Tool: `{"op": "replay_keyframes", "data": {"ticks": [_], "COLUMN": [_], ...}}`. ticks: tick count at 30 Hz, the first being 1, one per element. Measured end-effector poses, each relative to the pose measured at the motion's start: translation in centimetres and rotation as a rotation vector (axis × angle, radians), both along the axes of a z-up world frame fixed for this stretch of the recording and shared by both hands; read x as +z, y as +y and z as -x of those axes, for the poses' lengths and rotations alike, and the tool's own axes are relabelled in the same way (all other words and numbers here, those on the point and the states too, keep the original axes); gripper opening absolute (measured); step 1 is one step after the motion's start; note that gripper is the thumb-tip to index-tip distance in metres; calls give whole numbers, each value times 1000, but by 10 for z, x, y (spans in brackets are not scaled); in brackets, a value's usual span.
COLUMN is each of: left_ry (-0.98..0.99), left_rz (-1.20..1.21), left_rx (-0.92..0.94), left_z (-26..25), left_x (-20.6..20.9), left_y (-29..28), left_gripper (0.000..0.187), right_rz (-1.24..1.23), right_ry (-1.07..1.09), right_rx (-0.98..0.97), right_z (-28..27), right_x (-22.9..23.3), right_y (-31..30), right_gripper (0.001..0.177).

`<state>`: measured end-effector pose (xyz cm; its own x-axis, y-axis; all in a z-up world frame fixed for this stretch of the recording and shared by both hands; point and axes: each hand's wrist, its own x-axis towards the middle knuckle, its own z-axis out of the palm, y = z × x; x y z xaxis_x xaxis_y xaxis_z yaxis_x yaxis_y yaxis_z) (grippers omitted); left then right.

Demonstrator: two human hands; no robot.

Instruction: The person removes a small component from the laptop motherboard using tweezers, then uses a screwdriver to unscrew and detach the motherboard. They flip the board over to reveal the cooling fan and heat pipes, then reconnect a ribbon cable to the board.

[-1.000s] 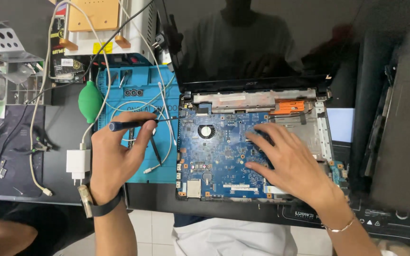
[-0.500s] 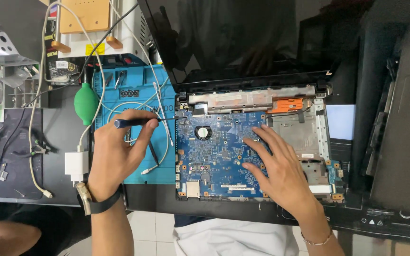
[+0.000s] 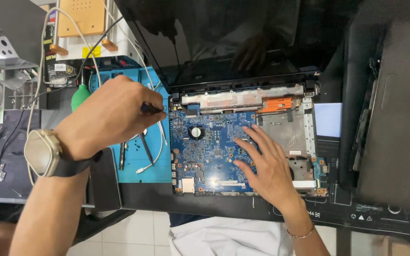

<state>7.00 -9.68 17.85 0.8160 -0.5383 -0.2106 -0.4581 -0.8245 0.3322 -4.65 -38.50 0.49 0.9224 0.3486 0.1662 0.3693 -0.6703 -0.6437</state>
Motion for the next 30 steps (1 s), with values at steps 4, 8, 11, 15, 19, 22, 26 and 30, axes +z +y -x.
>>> {"op": "replay_keyframes", "data": {"ticks": [4,8,11,15,19,22,26,30], "left_ry": [-46,-11,-18,18,59,-80,-151,-126], "left_rz": [-243,-314,-275,-237,-338,-264,-288,-299], "left_rx": [-7,6,38,133,273,301,102,26], "left_z": [-8,-16,-17,-15,-9,-2,3,1], "left_x": [5,5,0,-3,-3,-9,-8,-6], "left_y": [-18,-27,-25,-21,-23,-21,-18,-16], "left_gripper": [16,14,17,18,21,25,17,13], "right_rz": [-11,-31,-51,-61,-60,-51,-61,-63], "right_ry": [-11,-12,-30,-24,-36,-38,-38,-45], "right_rx": [-8,-15,-16,0,2,-7,-3,-1], "right_z": [1,1,2,3,3,3,3,4], "right_x": [-1,-4,-6,-2,-4,-5,-5,-5], "right_y": [0,0,-1,-2,-2,-2,-2,-2], "right_gripper": [50,48,47,47,47,46,45,45]}}
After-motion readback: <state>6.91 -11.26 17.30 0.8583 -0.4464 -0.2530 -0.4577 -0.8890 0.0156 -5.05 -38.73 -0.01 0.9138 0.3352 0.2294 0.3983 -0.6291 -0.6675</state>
